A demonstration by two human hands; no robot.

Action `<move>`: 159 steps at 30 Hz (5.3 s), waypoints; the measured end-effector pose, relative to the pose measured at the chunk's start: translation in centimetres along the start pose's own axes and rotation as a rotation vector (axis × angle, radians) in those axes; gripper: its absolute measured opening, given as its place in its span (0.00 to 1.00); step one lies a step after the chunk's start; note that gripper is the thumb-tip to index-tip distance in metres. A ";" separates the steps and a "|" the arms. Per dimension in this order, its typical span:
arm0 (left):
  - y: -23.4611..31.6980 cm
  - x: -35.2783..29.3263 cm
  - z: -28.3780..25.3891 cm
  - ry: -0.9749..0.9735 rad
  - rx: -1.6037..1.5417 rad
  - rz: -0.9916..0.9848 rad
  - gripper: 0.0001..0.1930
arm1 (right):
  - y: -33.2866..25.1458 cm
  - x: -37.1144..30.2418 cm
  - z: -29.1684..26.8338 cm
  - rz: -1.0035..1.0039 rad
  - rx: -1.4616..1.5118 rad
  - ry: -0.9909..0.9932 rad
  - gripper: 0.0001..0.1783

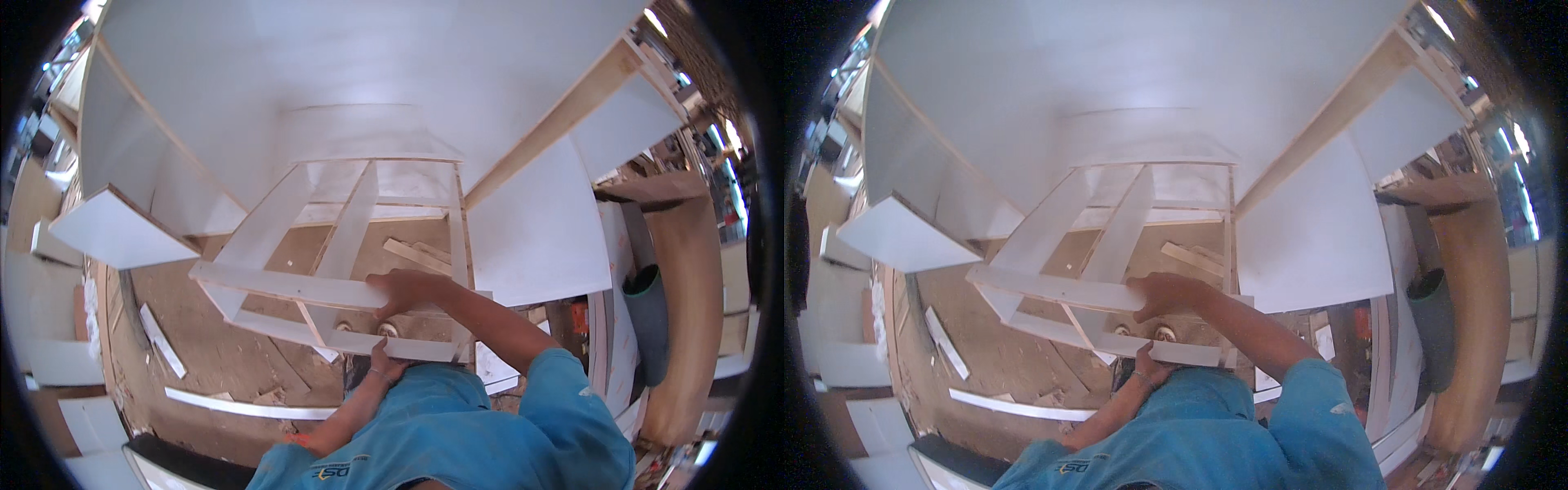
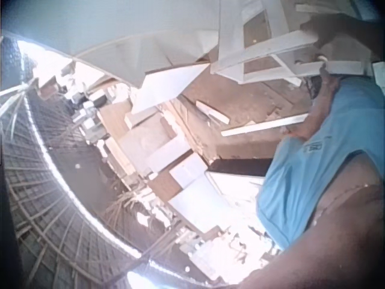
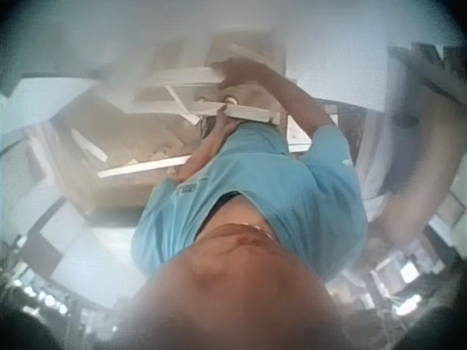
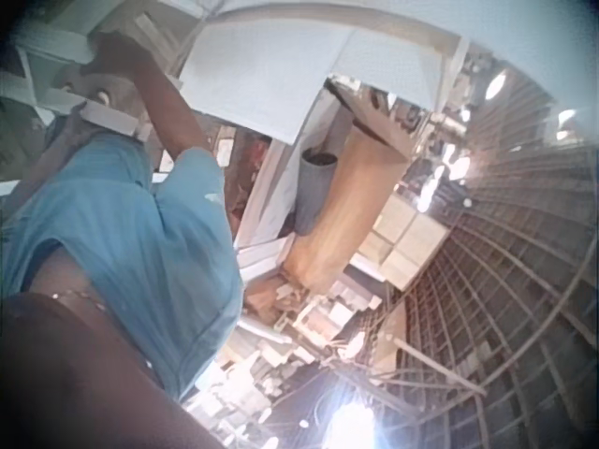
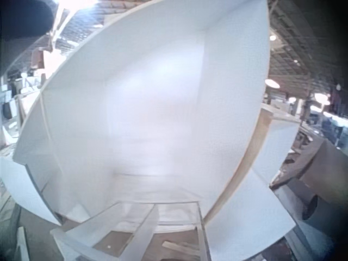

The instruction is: The person assembles a white wooden cabinet frame by hand. They pick up various wooden planks and panels, fit them into a partially constructed frame, and adjust the pieces to align them properly. The person works on the floor in a workshop environment, handling the components one by one.

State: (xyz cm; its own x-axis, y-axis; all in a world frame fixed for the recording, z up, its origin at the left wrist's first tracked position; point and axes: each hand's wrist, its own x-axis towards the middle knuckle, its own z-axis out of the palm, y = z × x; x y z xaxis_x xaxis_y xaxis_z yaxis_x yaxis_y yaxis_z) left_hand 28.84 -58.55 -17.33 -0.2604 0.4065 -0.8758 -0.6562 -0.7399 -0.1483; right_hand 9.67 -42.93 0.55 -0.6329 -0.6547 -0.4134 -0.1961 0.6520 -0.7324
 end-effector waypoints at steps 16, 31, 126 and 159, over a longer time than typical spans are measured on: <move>1.1 6.5 1.8 -0.034 0.746 -0.440 0.32 | 8.3 -1.3 -0.4 0.121 -0.079 0.015 0.50; 31.7 -8.1 17.3 -0.032 0.605 0.531 0.28 | 15.2 1.1 -11.6 0.417 0.090 -0.205 0.49; 50.4 38.8 26.5 0.338 0.198 0.333 0.36 | 52.5 33.0 -7.0 0.558 -0.409 0.135 0.40; 10.7 6.8 4.5 0.141 1.984 0.172 0.30 | 31.5 1.7 11.7 0.695 0.461 -0.045 0.16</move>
State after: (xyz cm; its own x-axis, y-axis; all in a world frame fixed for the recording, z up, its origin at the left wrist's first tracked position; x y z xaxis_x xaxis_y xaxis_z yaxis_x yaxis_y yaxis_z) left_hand 16.89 -61.31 -22.83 -0.4121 0.2985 -0.8609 -0.3862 0.7985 0.4618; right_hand 11.22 -28.01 -29.53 -0.4644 -0.1822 -0.8667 0.5602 0.6976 -0.4468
